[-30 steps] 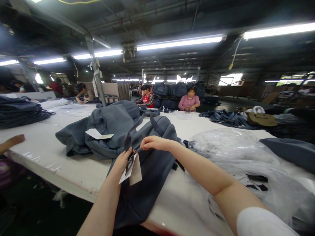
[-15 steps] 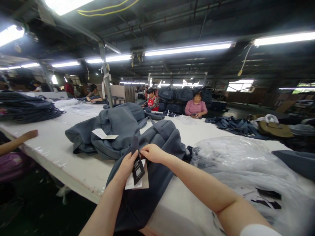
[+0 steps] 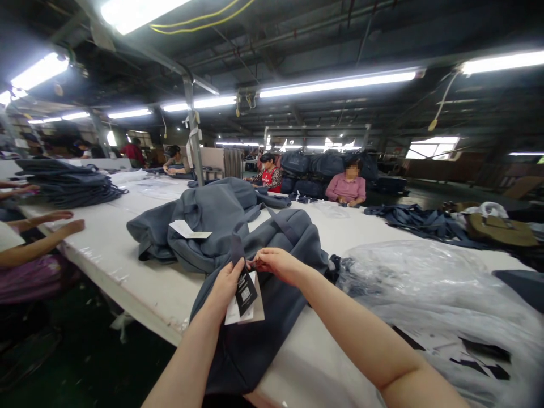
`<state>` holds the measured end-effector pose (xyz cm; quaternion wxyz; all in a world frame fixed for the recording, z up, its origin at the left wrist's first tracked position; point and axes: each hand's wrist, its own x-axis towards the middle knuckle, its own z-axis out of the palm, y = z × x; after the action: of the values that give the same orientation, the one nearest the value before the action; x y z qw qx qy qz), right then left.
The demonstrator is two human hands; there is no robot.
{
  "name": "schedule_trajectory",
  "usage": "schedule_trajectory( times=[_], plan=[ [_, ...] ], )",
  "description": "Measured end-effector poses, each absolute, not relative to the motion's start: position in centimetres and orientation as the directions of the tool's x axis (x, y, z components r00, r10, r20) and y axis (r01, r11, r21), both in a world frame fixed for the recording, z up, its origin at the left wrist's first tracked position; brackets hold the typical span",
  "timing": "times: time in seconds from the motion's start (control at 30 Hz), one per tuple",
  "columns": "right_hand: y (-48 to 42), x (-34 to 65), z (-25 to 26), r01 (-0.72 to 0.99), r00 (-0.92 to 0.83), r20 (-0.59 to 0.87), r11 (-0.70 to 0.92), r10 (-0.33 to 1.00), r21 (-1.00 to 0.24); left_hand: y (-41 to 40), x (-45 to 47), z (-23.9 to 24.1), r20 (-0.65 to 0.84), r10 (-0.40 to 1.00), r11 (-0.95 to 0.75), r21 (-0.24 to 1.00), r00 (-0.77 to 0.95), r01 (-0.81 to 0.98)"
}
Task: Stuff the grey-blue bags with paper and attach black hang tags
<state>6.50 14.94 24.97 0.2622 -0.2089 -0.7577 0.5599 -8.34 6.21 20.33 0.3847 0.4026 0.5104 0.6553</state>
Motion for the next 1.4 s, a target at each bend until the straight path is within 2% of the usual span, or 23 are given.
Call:
schedule_trajectory(
  times=[0.07,0.17,0.23,0.3,0.37,0.43,0.53,0.63,0.7,0.8,0.87,0.97,1.0,1.07,1.13,1.2,1.27,1.3,1.37,1.4],
  plan=[
    [14.8,7.4,25.2,-0.126,-0.82,0.113,0.014,0.561,-0.992,6.1,-8.4,20.5,0.121,0.919,-0.177,0.977,-0.375,-0.118],
    [14.9,8.6,25.6,-0.291,-0.846,0.059,-0.366,0.53,-0.884,6.0,-8.4,21.0,0.107,0.922,-0.166,0.978,-0.373,-0.129],
    [15.3,9.3,25.8,-0.376,-0.814,0.065,-0.438,0.577,-0.817,6.1,-8.3,21.0,0.099,0.917,-0.158,0.98,-0.387,-0.124],
    [15.7,9.9,25.9,-0.479,-0.753,0.114,-0.422,0.648,-0.77,6.2,-8.3,20.9,0.084,0.903,-0.141,0.984,-0.42,-0.108],
    [15.8,10.5,26.0,-0.532,-0.686,0.174,-0.324,0.706,-0.782,6.2,-8.3,20.7,0.077,0.881,-0.121,0.99,-0.467,-0.066],
    [15.5,11.0,26.0,-0.494,-0.665,0.209,-0.214,0.717,-0.843,6.2,-8.2,20.5,0.105,0.844,-0.116,0.993,-0.526,0.012],
    [14.4,11.4,25.8,-0.327,-0.76,0.226,-0.058,0.609,-0.943,6.2,-8.1,20.6,0.182,0.78,-0.119,0.983,-0.598,0.143],
    [13.3,11.9,25.9,-0.102,-0.876,0.19,0.214,0.443,-0.971,6.3,-8.2,20.8,0.199,0.777,-0.098,0.975,-0.598,0.198],
    [12.6,12.5,26.3,0.008,-0.913,0.138,0.355,0.383,-0.935,6.6,-8.3,20.7,0.179,0.8,-0.082,0.978,-0.573,0.191],
    [10.3,13.2,26.9,0.134,-0.944,0.024,0.446,0.33,-0.885,7.2,-8.3,20.2,0.136,0.808,-0.066,0.988,-0.573,0.141],
    [7.4,13.1,26.4,0.184,-0.95,0.002,0.563,0.312,-0.806,7.5,-8.0,19.9,0.106,0.785,-0.065,0.994,-0.61,0.089],
    [2.5,12.0,23.5,0.14,-0.935,0.167,0.76,0.313,-0.635,7.7,-7.2,19.9,0.046,0.756,-0.092,0.995,-0.653,-0.036],
    [1.3,11.4,22.0,0.113,-0.918,0.232,0.771,0.323,-0.626,7.6,-6.9,20.0,0.02,0.764,-0.105,0.99,-0.645,-0.095],
    [0.4,10.2,19.1,0.046,-0.855,0.331,0.693,0.4,-0.72,7.1,-6.3,20.4,-0.046,0.808,-0.11,0.968,-0.587,-0.227],
    [1.6,9.2,17.1,-0.055,-0.778,0.329,0.465,0.534,-0.884,6.2,-5.8,20.7,-0.103,0.864,-0.084,0.936,-0.492,-0.343],
    [4.0,8.8,16.5,-0.172,-0.698,0.218,0.136,0.682,-0.976,5.3,-5.5,20.9,-0.133,0.902,-0.057,0.908,-0.412,-0.416],
    [6.3,9.2,17.5,-0.264,-0.639,0.058,-0.148,0.767,-0.953,4.5,-5.1,20.7,-0.114,0.921,-0.064,0.898,-0.371,-0.436],
    [7.1,9.5,18.3,-0.285,-0.631,-0.005,-0.238,0.775,-0.928,4.3,-5.0,20.5,-0.085,0.925,-0.082,0.907,-0.371,-0.412],
    [8.0,10.5,19.9,-0.26,-0.66,-0.036,-0.273,0.75,-0.926,3.9,-4.6,20.1,0.011,0.92,-0.134,0.948,-0.391,-0.29],
    [8.0,10.9,20.7,-0.217,-0.678,-0.006,-0.208,0.735,-0.954,3.8,-4.4,20.0,0.07,0.913,-0.161,0.967,-0.401,-0.198]
  ],
)
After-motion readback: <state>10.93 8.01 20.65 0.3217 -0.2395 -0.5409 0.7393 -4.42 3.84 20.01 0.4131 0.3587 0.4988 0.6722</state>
